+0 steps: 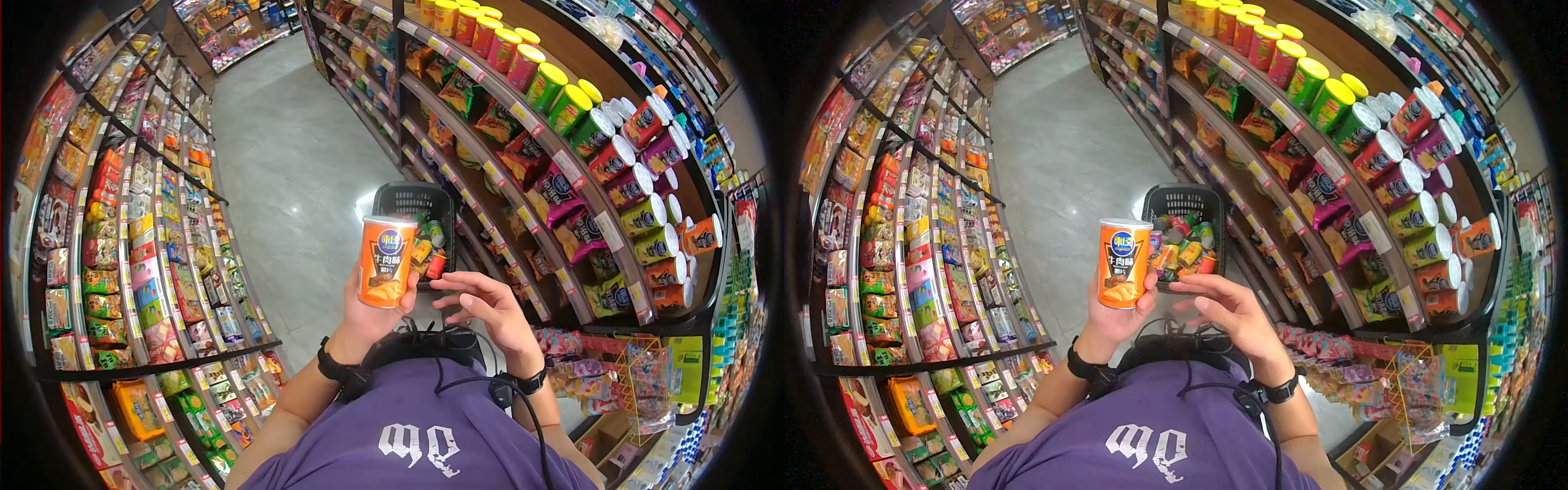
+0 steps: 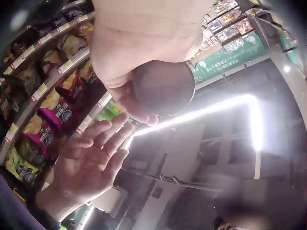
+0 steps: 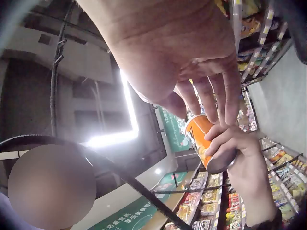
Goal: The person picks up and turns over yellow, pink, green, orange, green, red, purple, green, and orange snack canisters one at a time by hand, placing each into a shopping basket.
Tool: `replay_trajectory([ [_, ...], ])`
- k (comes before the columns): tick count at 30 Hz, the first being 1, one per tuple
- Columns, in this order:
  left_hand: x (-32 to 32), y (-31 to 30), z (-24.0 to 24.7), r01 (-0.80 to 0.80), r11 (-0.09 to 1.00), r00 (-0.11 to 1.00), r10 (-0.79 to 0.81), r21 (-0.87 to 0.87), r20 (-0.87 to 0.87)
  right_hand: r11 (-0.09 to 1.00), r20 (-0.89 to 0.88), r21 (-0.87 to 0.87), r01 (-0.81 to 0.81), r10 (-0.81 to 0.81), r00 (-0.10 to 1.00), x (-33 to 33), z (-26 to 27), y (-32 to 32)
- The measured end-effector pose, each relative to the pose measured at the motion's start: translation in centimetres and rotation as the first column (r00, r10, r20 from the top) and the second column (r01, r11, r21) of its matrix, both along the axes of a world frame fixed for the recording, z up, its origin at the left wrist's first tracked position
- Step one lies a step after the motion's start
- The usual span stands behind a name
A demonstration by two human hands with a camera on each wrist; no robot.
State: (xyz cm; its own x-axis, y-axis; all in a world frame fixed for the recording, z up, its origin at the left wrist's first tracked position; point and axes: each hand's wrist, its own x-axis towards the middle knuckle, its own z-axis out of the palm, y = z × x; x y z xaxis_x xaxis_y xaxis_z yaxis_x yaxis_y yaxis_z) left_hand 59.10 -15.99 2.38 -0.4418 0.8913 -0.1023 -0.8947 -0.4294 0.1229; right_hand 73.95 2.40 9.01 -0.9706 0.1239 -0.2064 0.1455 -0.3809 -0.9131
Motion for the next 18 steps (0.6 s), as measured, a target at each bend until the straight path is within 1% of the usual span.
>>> replay_trajectory([
  [1, 0.0, 0.0, 0.1, -0.006, 1.000, 0.999, 0.005, -0.018, -0.032, 1.000, 0.001, 0.001, 0.000, 0.000, 1.000, -0.2, -0.1, 0.2],
  [2, -0.4, 0.3, 0.2, -0.004, 1.000, 1.000, 0.004, -0.016, -0.029, 1.000, 0.015, -0.006, 0.001, -0.001, 1.000, -0.3, -0.4, 0.5],
  [4, -0.9, 1.0, 0.4, -0.041, 0.965, 0.952, -0.041, -0.258, -0.305, 1.000, 0.050, -0.015, 0.011, -0.010, 0.999, -0.5, -1.2, 0.9],
  [5, -0.2, 1.4, 0.7, -0.032, 0.965, 0.956, -0.047, -0.260, -0.291, 0.997, 0.039, -0.054, 0.064, -0.062, 0.997, -1.1, -1.8, 0.9],
  [6, 0.5, 2.2, 1.3, -0.155, 0.905, 0.891, -0.045, -0.396, -0.451, 0.989, 0.022, -0.092, 0.117, -0.116, 0.993, -1.5, -2.7, 1.1],
  [7, 0.3, 3.0, 1.7, -0.299, 0.820, 0.791, -0.072, -0.488, -0.607, 0.988, 0.016, -0.089, 0.127, -0.126, 0.992, -1.8, -4.5, 1.3],
  [8, -0.1, 2.7, -1.5, -0.323, 0.758, 0.752, -0.158, -0.567, -0.640, 0.990, 0.004, -0.064, 0.124, -0.124, 0.992, -2.0, -6.7, 1.6],
  [9, -0.3, 2.8, -2.7, -0.319, 0.762, 0.749, -0.162, -0.564, -0.642, 0.992, 0.001, -0.040, 0.119, -0.119, 0.993, -2.2, -8.0, 1.8],
  [10, -0.3, 2.9, -3.5, -0.358, 0.752, 0.566, -0.297, -0.553, -0.769, 0.991, 0.084, -0.129, 0.046, -0.035, 0.996, -2.4, -8.3, 2.3],
  [11, -0.3, 3.2, -4.5, -0.397, 0.748, 0.349, -0.413, -0.532, -0.841, 0.992, 0.138, -0.122, 0.041, -0.024, 0.990, -2.3, -9.9, 2.4],
  [12, -0.2, 3.1, -6.2, -0.387, 0.739, 0.321, -0.452, -0.551, -0.832, 0.992, 0.151, -0.123, 0.001, 0.017, 0.988, -2.3, -11.6, 2.4],
  [13, -0.1, 2.8, -7.9, -0.388, 0.736, 0.334, -0.449, -0.555, -0.829, 0.991, 0.166, -0.127, -0.042, 0.063, 0.984, -2.4, -13.3, 2.5],
  [14, -0.2, 2.7, -9.3, -0.275, 0.701, 0.466, -0.502, -0.658, -0.729, 0.981, 0.211, -0.172, -0.089, 0.125, 0.970, -2.5, -15.1, 2.8],
  [15, -0.4, 2.3, -10.7, -0.145, 0.658, 0.574, -0.553, -0.739, -0.605, 0.966, 0.248, -0.223, -0.131, 0.186, 0.951, -2.7, -16.8, 3.1],
  [16, -0.8, 2.1, -11.4, -0.145, 0.652, 0.580, -0.553, -0.745, -0.597, 0.943, 0.319, -0.324, -0.076, 0.184, 0.930, -3.2, -17.7, 3.1],
  [17, -1.1, 1.9, -12.0, -0.146, 0.591, 0.625, -0.566, -0.793, -0.538, 0.927, 0.386, -0.374, -0.033, 0.188, 0.903, -3.9, -19.4, 3.3],
  [18, -1.4, 1.7, -12.7, -0.137, 0.524, 0.668, -0.578, -0.840, -0.470, 0.926, 0.454, -0.378, 0.006, 0.180, 0.872, -4.9, -21.3, 3.8],
])
